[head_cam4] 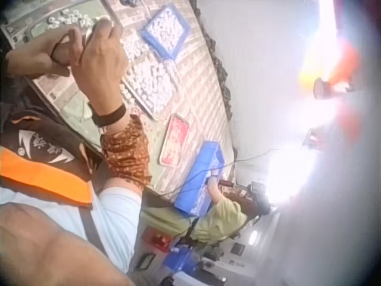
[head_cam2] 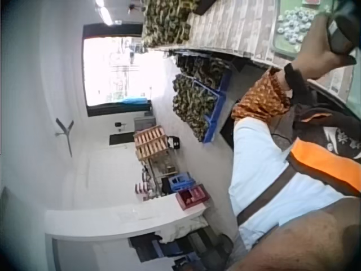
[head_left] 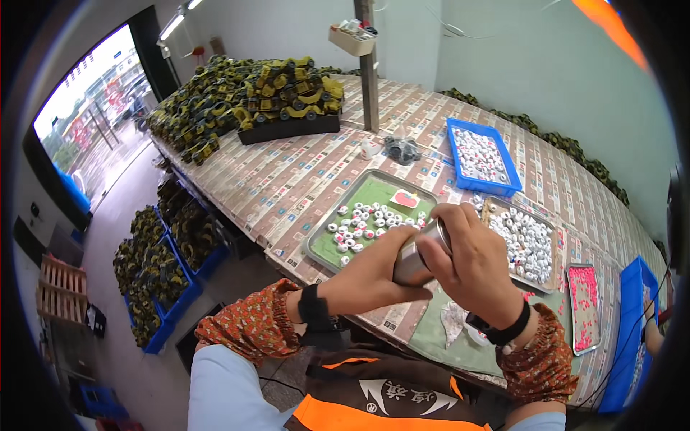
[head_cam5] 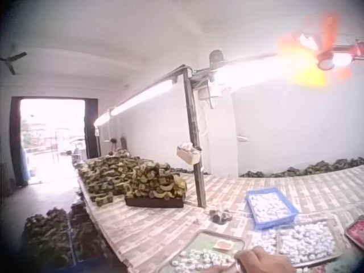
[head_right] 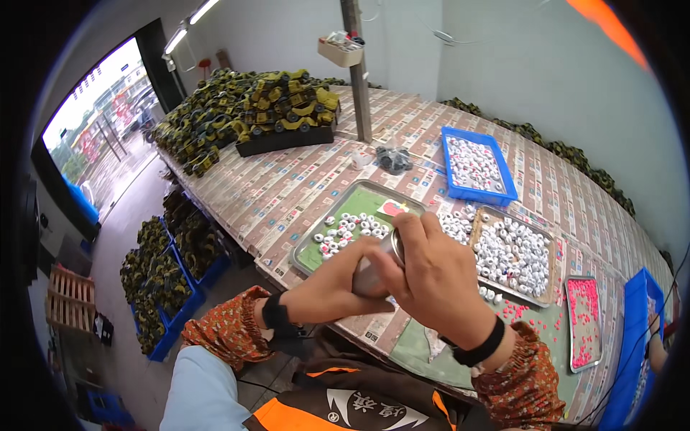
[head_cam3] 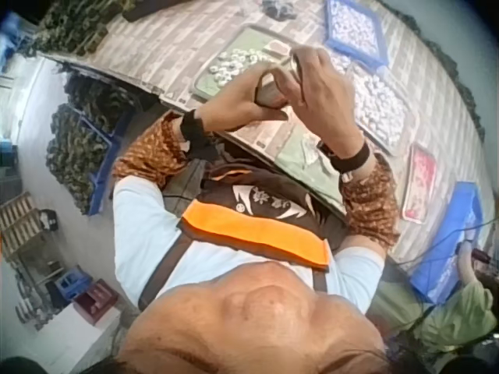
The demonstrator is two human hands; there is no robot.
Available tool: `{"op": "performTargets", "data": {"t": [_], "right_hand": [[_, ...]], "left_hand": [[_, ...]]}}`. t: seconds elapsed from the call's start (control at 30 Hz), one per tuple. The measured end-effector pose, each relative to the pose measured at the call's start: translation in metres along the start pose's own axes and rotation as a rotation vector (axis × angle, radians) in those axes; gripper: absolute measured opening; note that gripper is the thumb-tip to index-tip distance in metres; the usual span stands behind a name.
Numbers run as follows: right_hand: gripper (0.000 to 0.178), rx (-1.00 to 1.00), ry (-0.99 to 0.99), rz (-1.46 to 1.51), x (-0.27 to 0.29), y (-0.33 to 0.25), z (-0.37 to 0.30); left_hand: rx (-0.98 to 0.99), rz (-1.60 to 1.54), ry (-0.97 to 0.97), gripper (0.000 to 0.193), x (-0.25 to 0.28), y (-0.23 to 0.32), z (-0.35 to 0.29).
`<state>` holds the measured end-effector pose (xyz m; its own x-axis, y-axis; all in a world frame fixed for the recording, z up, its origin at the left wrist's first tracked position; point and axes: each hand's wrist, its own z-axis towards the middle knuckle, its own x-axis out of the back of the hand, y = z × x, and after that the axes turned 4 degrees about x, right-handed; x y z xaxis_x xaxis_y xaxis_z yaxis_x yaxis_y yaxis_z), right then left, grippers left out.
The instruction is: Glue small pink parts onto white plastic components to assemble a toy.
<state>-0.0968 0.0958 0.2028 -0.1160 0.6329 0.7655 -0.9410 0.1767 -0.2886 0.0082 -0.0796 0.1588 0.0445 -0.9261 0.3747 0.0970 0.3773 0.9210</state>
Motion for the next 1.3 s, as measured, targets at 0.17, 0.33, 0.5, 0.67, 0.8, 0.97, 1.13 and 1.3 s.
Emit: {"op": "performTargets", "data": {"t": [0.17, 0.33, 0.5, 0.67, 0.8, 0.97, 1.13, 1.3], "right_hand": [[0.066, -0.183, -0.141, 0.16, -0.004, 0.023, 0.0], [0.073, 0.04, -0.222, 0.449, 0.038, 0.058, 0.006], [0.059, -0.195, -0.217, 0.382, 0.041, 0.051, 0.009], [0.052, -0.514, 0.051, 0.19, 0.012, 0.058, 0.006], [0.06, -0.481, 0.185, -0.233, -0.001, 0.075, 0.02], [0.058, -0.524, 0.208, -0.261, 0.013, 0.108, 0.023], [0.019, -0.35, 0.278, 0.318, 0.037, 0.072, 0.019], [0.011, 0.05, 0.287, 1.021, 0.059, 0.012, -0.009]], "left_hand": [[-0.183, 0.345, 0.199, 0.078, 0.003, -0.03, 0.031], [-0.079, -0.105, -0.145, 0.081, 0.017, -0.033, 0.06], [-0.056, -0.167, -0.284, 0.083, 0.019, -0.034, 0.078], [-0.182, 0.127, -0.154, 0.08, 0.014, -0.037, 0.102], [-0.354, 0.278, 0.056, 0.078, 0.004, -0.04, 0.126], [-0.507, 0.291, 0.103, 0.077, -0.001, -0.052, 0.183], [-0.409, 0.282, 0.364, 0.092, 0.032, -0.099, 0.257], [-0.344, 0.033, 0.442, 0.101, 0.02, -0.157, 0.361]]}}
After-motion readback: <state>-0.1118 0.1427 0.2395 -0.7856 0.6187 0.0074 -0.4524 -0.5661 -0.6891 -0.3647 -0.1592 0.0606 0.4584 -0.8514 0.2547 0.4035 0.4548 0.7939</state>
